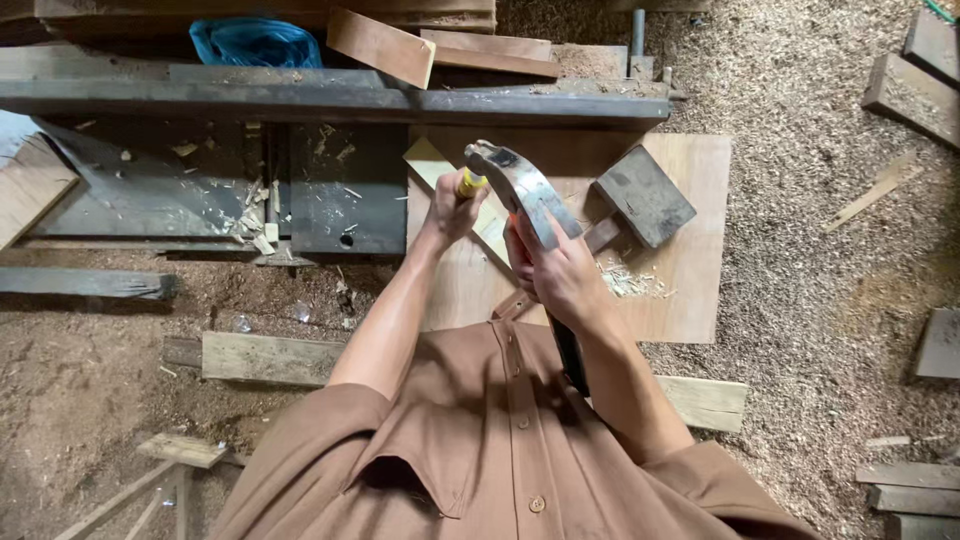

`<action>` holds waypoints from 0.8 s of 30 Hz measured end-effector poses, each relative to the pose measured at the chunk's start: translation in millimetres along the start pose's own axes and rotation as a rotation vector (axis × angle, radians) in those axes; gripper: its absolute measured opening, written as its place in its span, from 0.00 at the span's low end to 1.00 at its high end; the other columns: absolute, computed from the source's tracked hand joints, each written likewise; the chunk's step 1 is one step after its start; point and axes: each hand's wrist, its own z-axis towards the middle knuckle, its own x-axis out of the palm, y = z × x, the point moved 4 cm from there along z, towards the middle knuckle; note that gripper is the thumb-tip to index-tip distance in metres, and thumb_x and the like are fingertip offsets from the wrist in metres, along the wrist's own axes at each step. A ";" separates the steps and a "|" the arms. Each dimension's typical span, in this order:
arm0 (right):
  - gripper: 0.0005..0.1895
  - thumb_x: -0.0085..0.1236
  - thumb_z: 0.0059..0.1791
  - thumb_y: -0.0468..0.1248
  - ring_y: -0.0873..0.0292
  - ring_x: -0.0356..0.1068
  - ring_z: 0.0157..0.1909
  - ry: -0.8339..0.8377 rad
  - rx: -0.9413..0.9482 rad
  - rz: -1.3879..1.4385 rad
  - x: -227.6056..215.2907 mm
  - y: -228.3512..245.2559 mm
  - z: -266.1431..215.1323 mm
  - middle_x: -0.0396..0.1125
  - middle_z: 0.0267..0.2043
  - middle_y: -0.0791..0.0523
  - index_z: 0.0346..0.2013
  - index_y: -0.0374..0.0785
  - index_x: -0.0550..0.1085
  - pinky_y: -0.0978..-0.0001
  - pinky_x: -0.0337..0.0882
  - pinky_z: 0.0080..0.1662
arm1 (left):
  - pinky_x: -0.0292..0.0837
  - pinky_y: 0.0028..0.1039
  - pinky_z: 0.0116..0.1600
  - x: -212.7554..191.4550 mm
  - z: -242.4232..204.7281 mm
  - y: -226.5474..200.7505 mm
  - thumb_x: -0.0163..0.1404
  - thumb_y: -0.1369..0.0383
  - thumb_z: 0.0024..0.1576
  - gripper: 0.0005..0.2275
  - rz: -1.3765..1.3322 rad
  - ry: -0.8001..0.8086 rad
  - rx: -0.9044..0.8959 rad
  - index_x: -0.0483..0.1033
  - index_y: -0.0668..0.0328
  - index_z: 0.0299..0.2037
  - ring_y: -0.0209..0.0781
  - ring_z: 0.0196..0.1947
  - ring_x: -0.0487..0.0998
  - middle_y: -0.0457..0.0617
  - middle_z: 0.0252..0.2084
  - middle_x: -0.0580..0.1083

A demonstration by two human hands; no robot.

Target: The person repeatedly strikes a small wooden block with a hammer while holding it steady with the left hand. The action is continuous and focused on the same piece of wood throughout the clip.

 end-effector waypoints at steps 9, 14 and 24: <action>0.24 0.32 0.57 0.57 0.68 0.51 0.15 -0.074 0.095 0.171 21.8 2.2 -14.4 0.53 0.17 0.64 0.35 0.43 0.66 0.74 0.52 0.18 | 0.63 0.28 0.28 -6.8 -3.8 11.4 0.53 0.76 0.61 0.09 0.019 -0.040 -0.094 0.72 0.67 0.28 0.30 0.23 0.67 0.44 0.21 0.67; 0.28 0.31 0.61 0.57 0.69 0.50 0.16 -0.080 0.003 0.208 18.1 14.4 -7.3 0.52 0.18 0.63 0.32 0.39 0.65 0.75 0.51 0.19 | 0.65 0.26 0.32 -3.0 6.6 1.6 0.52 0.75 0.63 0.06 -0.050 -0.030 0.078 0.73 0.68 0.34 0.27 0.29 0.67 0.43 0.26 0.67; 0.25 0.33 0.63 0.54 0.68 0.54 0.21 0.017 0.020 0.259 26.9 -2.1 -25.5 0.55 0.22 0.61 0.34 0.38 0.65 0.74 0.55 0.24 | 0.61 0.26 0.29 -3.2 -2.1 -16.2 0.53 0.73 0.63 0.09 -0.089 -0.040 0.037 0.71 0.66 0.30 0.27 0.25 0.64 0.42 0.22 0.65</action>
